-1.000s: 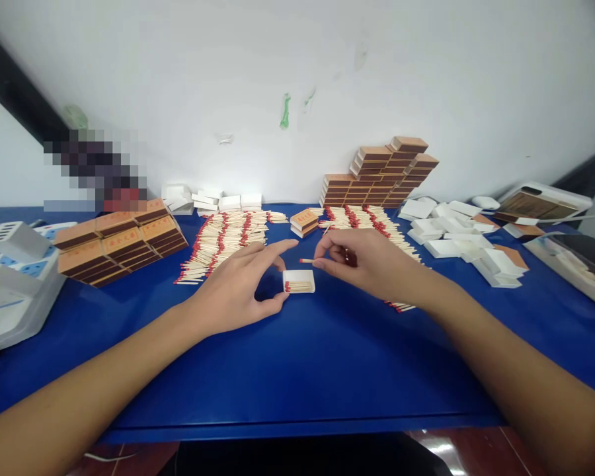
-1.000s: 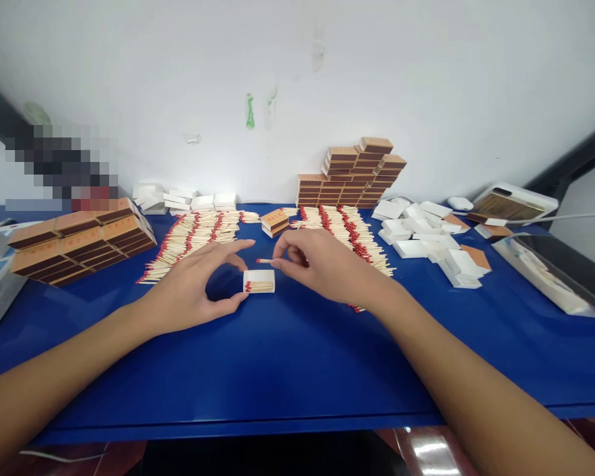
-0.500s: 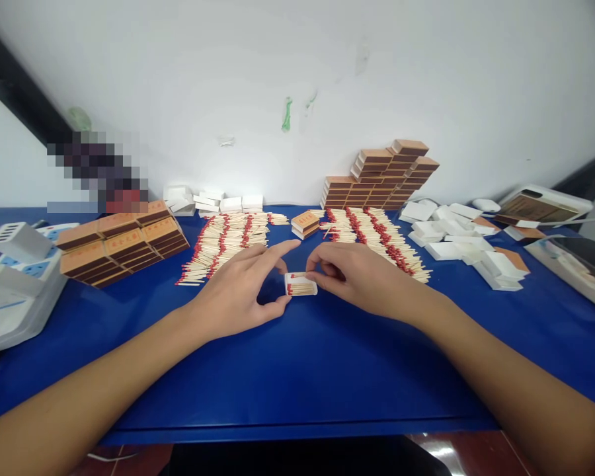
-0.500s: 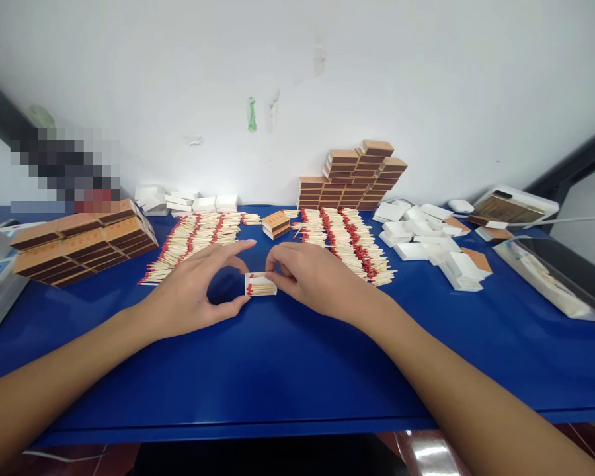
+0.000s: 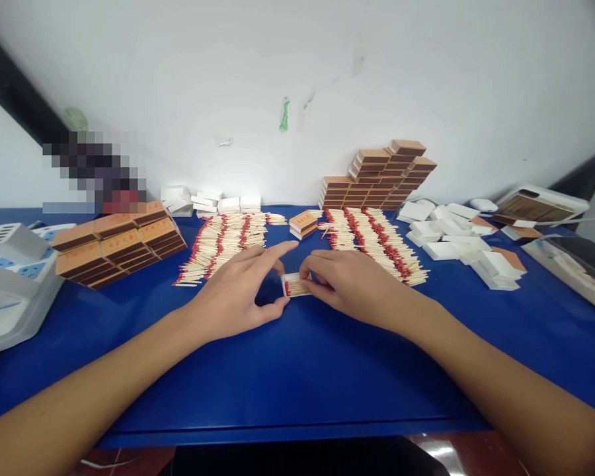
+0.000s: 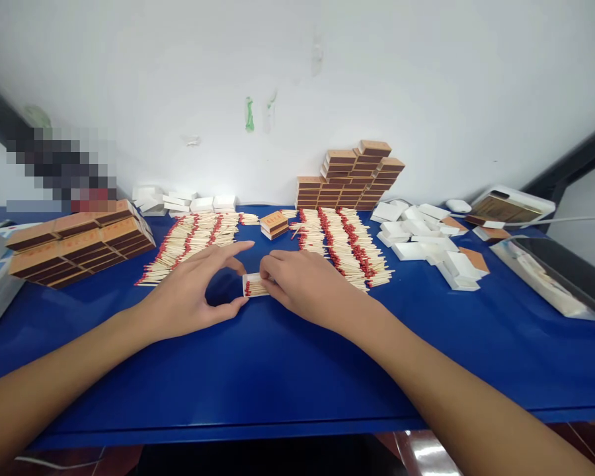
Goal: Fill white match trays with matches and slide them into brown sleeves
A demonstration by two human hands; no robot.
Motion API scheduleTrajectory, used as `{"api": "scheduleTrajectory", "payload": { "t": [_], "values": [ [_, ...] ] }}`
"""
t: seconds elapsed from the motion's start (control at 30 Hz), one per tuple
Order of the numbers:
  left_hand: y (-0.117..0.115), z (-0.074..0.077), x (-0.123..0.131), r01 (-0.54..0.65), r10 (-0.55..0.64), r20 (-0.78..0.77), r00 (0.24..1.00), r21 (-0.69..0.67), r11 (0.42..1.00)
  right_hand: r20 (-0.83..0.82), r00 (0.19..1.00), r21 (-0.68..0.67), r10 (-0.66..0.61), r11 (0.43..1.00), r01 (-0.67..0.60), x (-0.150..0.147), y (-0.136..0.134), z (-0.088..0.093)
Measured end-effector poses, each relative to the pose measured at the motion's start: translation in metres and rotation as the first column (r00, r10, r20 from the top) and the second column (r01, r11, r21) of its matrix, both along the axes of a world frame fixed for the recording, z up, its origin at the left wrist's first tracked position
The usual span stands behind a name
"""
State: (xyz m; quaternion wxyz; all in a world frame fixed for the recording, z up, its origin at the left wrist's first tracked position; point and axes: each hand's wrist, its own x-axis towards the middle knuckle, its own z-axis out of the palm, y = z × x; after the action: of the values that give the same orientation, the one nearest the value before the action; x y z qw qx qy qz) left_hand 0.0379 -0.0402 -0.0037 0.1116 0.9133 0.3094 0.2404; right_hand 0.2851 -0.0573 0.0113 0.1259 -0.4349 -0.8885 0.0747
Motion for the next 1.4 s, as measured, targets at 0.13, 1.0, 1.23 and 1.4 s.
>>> {"api": "scheduleTrajectory", "payload": {
  "t": [0.13, 1.0, 1.23, 1.4],
  "values": [
    [0.001, 0.000, 0.000, 0.001, -0.001, -0.003, 1.000, -0.013, 1.000, -0.111, 0.990, 0.051, -0.087, 0.994, 0.093, 0.019, 0.006, 0.015],
    [0.002, -0.001, 0.000, -0.003, 0.003, -0.020, 1.000, -0.016, 1.000, 0.153, 0.953, -0.331, -0.263, 0.894, 0.300, 0.085, 0.038, 0.016],
    [0.002, 0.001, -0.001, -0.008, 0.007, -0.025, 1.000, -0.028, 1.000, 0.163, 0.942, -0.363, -0.294, 0.870, 0.334, 0.082, 0.038, 0.014],
    [0.001, 0.002, -0.001, -0.005, 0.005, -0.024, 1.000, -0.013, 1.000, 0.098, 0.943, -0.287, -0.317, 0.899, 0.332, 0.081, 0.038, 0.015]
  ]
}}
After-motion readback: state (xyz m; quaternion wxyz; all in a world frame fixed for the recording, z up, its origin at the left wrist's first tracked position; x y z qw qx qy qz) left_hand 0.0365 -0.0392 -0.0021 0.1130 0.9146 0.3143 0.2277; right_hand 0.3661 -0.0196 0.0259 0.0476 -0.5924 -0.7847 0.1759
